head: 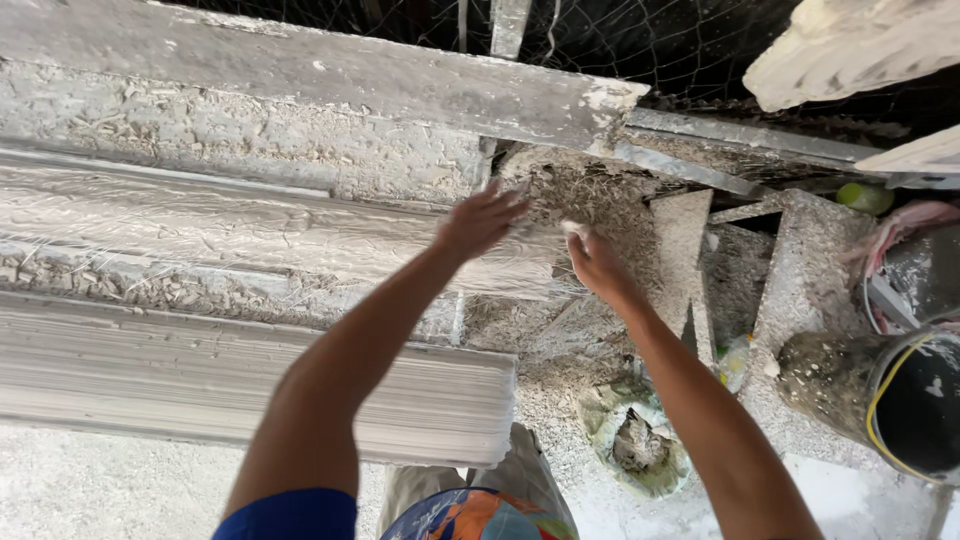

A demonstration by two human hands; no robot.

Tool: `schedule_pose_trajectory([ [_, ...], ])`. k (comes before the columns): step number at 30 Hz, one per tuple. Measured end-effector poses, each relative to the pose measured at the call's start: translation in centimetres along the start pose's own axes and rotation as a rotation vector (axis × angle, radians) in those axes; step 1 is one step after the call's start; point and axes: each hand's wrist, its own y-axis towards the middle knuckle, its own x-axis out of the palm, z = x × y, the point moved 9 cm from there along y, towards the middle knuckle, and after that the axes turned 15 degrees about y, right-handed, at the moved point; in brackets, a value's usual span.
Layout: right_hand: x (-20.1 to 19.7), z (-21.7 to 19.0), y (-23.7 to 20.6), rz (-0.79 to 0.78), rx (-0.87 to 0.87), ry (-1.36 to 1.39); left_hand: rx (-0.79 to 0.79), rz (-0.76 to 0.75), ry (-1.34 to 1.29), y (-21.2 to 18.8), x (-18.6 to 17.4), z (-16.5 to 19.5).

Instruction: The person lays strands of white fiberglass into a long mold channel, spreading them along the groove by hand. They then scoop plaster slurry from a bucket and press and smooth it over the fibers with their hands to fill the mold.

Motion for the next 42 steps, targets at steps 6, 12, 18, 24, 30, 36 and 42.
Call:
schedule_pose_trajectory([
  [6,0.7,1.5,0.1,0.069,0.033,0.344,-0.052,-0.128,-0.094,4.1,-5.8,3.9],
  [12,1.4,5.4,-1.7,0.008,0.196,0.642,-0.473,0.006,-0.386,1.2,-10.2,6.0],
  [18,0.1,8.6,-4.0,-0.202,0.346,0.344,-0.636,-0.084,-0.522,4.2,-7.6,7.5],
  [24,-2.7,11.5,-5.5,-0.175,0.564,0.308,-0.808,0.040,-1.479,0.7,-4.8,8.5],
  [30,1.5,3.0,-5.5,0.070,-0.136,-0.311,-1.357,0.154,-2.149,-4.7,-1.3,9.0],
  [36,7.2,-2.2,-4.2,0.063,-0.393,-0.642,-1.187,0.177,-1.141,-4.5,-2.4,5.5],
  [42,6.3,-2.1,-3.9,0.125,-0.457,-0.263,-1.668,0.188,-0.929,-13.3,-0.6,2.5],
])
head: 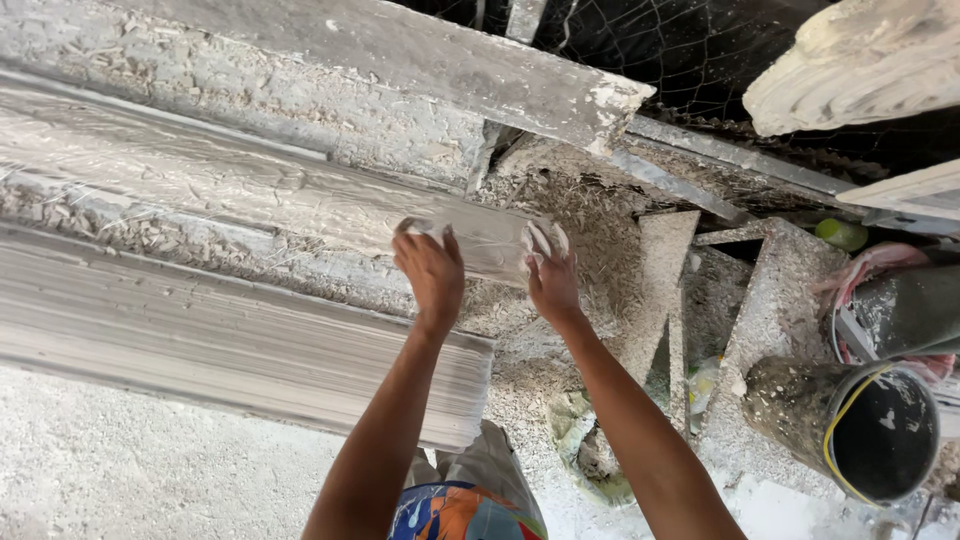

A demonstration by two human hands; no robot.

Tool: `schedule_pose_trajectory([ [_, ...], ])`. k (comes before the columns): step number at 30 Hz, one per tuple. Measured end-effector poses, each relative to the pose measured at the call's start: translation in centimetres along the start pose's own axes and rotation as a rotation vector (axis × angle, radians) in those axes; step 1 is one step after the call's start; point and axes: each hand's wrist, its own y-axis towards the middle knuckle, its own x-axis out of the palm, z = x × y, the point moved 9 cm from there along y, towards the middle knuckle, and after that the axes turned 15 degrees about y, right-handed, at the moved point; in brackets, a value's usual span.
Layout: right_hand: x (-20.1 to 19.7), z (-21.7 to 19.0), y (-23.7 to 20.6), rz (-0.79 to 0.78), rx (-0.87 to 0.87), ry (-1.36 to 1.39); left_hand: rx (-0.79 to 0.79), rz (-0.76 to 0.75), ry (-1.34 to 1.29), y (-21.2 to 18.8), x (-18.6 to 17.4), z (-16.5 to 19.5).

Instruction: The person lays strands of white fiberglass into a long mold channel, spreading them along the groove by hand. They then scoop plaster slurry from a bucket and press and smooth it over the fibers with their hands to fill the mold.

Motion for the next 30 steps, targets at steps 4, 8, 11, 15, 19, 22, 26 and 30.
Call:
schedule_pose_trajectory([
  [4,-0.4,1.3,0.1,0.107,0.099,0.148,0.631,-0.539,0.418,-4.9,4.4,5.1],
  [8,0.4,5.6,-1.7,0.139,0.645,0.517,0.728,-0.248,0.264,-6.2,2.8,7.0],
  [11,-0.3,5.5,-2.4,0.204,0.644,0.656,0.731,-0.319,0.295,-6.0,3.5,5.8],
  [15,-3.0,0.6,-1.4,0.028,0.168,-0.305,0.670,-0.213,0.294,-6.1,1.6,4.1],
  [19,-0.6,-1.1,-2.5,-0.474,-0.021,-0.547,0.367,-0.425,0.197,-7.8,0.6,-0.4],
  [22,0.9,-2.8,-1.8,-0.611,-0.233,-0.734,0.269,-0.464,0.331,-8.4,0.1,-3.0],
  [26,4.2,-4.4,1.4,-0.702,-0.329,-0.638,0.213,-0.438,0.319,-7.9,-0.4,-4.8],
  [30,6.9,-6.5,3.7,-0.675,-0.459,-0.503,0.208,-0.435,0.324,-8.1,-0.9,-5.7],
])
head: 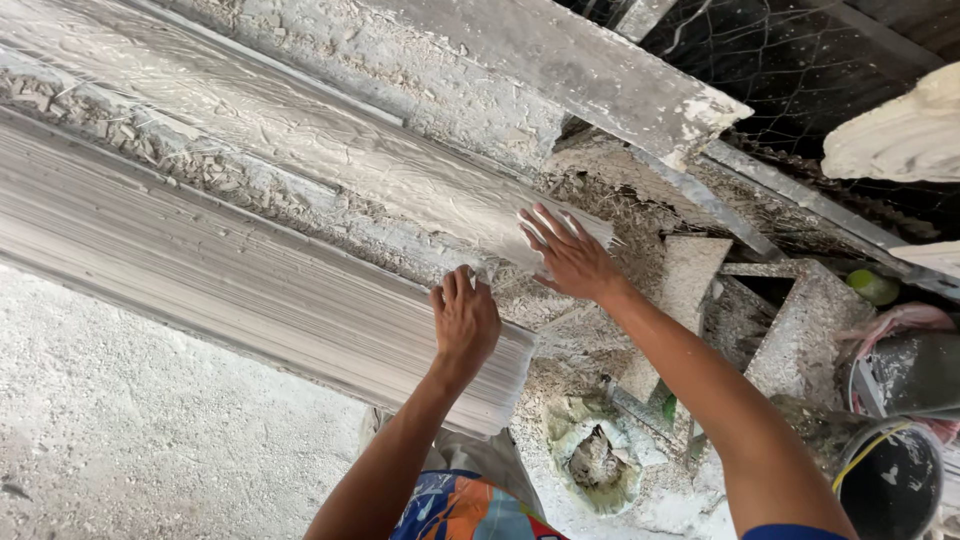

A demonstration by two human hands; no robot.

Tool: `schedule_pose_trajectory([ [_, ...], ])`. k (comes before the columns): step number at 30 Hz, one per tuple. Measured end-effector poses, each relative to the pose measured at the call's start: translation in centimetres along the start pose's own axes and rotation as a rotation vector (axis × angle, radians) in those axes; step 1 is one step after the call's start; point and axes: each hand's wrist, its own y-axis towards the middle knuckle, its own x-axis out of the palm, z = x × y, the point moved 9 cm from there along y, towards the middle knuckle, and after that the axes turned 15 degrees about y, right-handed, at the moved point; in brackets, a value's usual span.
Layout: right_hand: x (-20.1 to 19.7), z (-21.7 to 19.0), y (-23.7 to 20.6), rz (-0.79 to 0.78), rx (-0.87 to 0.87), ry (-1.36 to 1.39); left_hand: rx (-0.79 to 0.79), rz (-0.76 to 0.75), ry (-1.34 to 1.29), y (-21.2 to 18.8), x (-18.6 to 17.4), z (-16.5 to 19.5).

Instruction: The person lays strands of white fiberglass into a long mold channel, spreading them along the groove by hand. They then scoop plaster slurry from a bucket and press and smooth it over the fibers with their hands to fill the mold.

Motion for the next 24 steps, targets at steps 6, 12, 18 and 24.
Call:
schedule_pose_trajectory([
  [6,-1.5,-2.5,6.0,0.143,-0.103,0.015,0.087,-0.096,0.016,-1.2,0.3,2.5],
  [12,-6.4,-4.5,10.6,0.247,-0.024,-0.007,-0.034,-0.244,0.010,0.7,0.7,3.3],
  [18,-10.8,-4.8,11.5,0.013,0.162,0.133,-0.172,-0.169,-0.023,2.6,-0.4,2.0],
  [24,-9.7,-7.0,15.1,-0.153,0.166,0.302,-0.288,-0.253,-0.064,3.4,0.0,1.2],
])
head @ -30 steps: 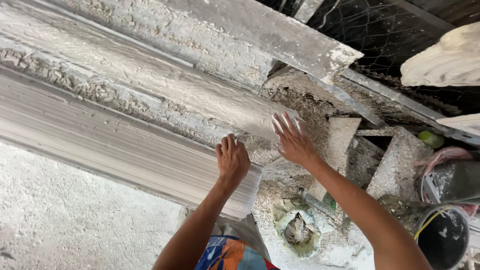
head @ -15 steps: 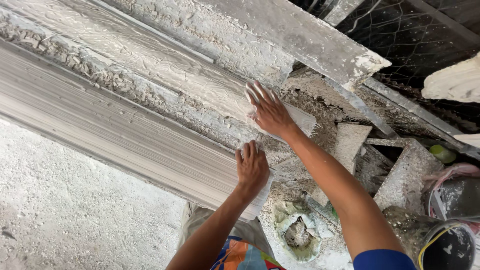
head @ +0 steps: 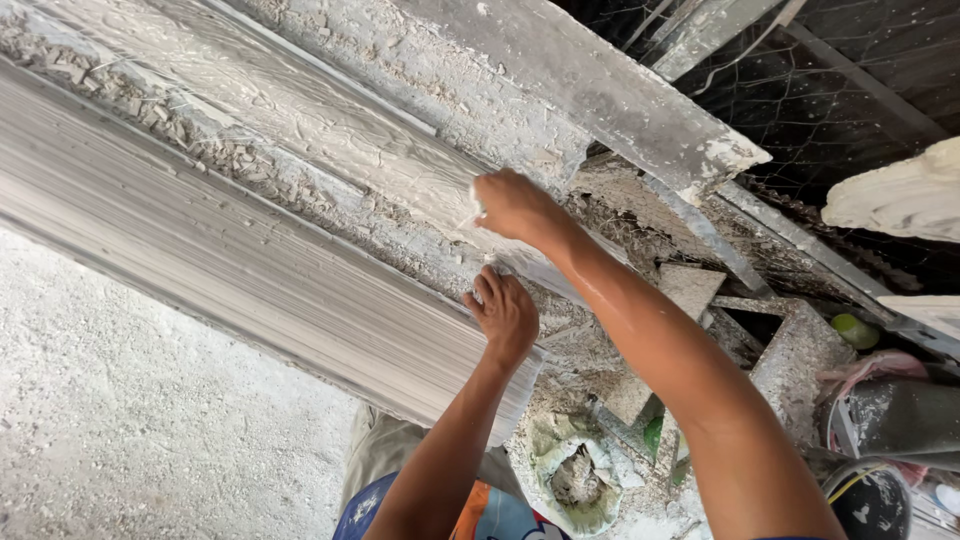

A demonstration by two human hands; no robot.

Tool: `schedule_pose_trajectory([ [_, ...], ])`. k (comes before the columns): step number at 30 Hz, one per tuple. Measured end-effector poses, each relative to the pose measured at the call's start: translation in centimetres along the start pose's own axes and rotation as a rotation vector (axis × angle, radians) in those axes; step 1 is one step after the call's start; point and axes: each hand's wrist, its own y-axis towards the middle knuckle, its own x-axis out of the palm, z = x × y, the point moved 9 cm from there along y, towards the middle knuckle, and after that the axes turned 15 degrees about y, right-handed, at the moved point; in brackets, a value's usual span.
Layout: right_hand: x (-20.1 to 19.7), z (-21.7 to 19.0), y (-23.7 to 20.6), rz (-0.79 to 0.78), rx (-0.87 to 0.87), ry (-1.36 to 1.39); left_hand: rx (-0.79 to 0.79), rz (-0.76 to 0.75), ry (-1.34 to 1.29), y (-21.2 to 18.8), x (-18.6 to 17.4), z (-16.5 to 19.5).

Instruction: The person lays strands of white fiberglass into a long mold channel, spreading them along the groove by hand. They then scoop plaster slurry from a bucket and press and smooth it over the fibers with their hands to fill the mold.

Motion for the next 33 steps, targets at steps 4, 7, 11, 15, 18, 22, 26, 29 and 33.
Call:
schedule_pose_trajectory([
  [4,2.2,-1.4,1.3,-0.090,-0.038,0.264,-0.089,0.086,-0.098,1.3,-1.2,-2.2],
  [7,1.4,-1.4,-0.5,0.021,-0.222,0.556,-0.091,0.087,-0.076,2.2,-1.5,-3.5],
  [11,1.7,2.1,-5.7,0.278,-0.195,-0.060,-0.088,0.094,-0.028,3.0,-1.9,-5.2],
  [15,5.8,4.6,-8.3,0.240,-0.080,-0.299,-0.084,0.189,-0.031,3.7,-3.5,-6.9],
  [18,6.9,3.5,-6.6,0.284,-0.111,-0.397,-0.117,0.204,-0.029,4.2,-4.3,-8.4],
  [22,6.9,-0.1,-1.0,0.276,-0.186,-0.385,-0.118,0.232,0.000,4.9,-5.5,-10.3],
  [26,5.9,-5.1,3.6,0.418,-0.268,-0.594,-0.148,0.506,0.074,5.5,-8.8,-13.1],
  [29,5.4,-7.7,6.0,0.392,-0.283,-0.536,-0.177,0.512,0.139,6.6,-10.0,-15.4],
  [33,4.3,-10.3,7.8,0.413,-0.314,-0.496,-0.181,0.441,0.317,8.0,-11.2,-17.3],
])
